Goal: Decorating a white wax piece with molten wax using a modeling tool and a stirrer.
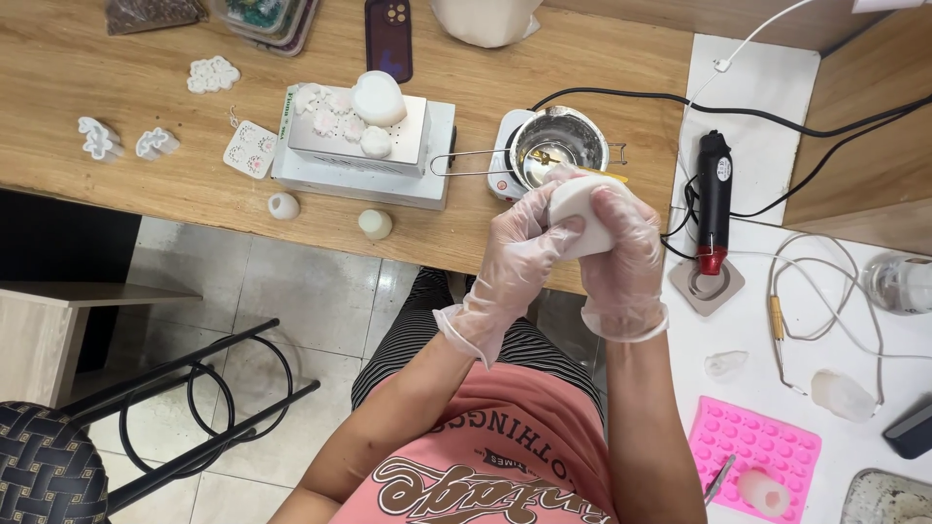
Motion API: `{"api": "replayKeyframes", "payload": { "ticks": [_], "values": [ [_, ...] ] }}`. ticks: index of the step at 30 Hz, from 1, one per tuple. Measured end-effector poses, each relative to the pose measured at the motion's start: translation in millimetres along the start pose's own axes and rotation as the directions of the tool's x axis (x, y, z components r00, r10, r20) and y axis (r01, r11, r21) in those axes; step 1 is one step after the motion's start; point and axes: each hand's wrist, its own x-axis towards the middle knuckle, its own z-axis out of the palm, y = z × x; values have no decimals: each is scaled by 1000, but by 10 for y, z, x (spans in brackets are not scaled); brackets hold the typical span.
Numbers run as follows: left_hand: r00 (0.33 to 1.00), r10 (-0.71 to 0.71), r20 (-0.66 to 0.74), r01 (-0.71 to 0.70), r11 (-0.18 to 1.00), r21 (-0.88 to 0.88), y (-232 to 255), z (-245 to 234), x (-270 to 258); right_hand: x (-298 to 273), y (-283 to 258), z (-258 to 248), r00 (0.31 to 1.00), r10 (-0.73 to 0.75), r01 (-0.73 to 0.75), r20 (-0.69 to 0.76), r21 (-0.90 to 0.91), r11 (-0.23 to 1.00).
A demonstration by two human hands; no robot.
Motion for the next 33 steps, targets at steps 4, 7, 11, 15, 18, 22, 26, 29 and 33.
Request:
{"api": "replayKeyframes", "payload": {
  "ticks": [4,7,11,15,18,22,26,29,33],
  "values": [
    [998,-9,-64,8,1000,-17,16,4,14,-26,18,28,999,31,-31,-9,50,998],
    [995,-27,-100,22,998,-56,106,34,19,-26,89,-44,998,57,-56,-7,82,995],
    [990,-57,-128,49,997,-65,116,48,-5,-6,214,-187,993,56,-45,-101,112,993],
    [990,-54,-134,45,996,-72,74,28,-5,-17,235,-170,993,16,-7,-116,80,997],
    [986,-58,-156,56,998,-15,49,11,-6,-24,200,-76,995,-7,15,-102,83,996],
    [987,-55,-153,40,994,-100,44,-14,15,-54,104,105,994,48,-39,-101,88,995],
    [984,-76,-160,47,982,-181,25,-32,23,-72,187,-7,987,114,-115,-113,-3,993],
    [991,-33,-132,6,980,-198,-69,-91,29,-60,196,-14,989,101,-101,-110,8,995],
    [989,-43,-142,20,987,-161,-67,-79,25,-67,187,2,992,70,-69,-101,12,998]
  ]
}}
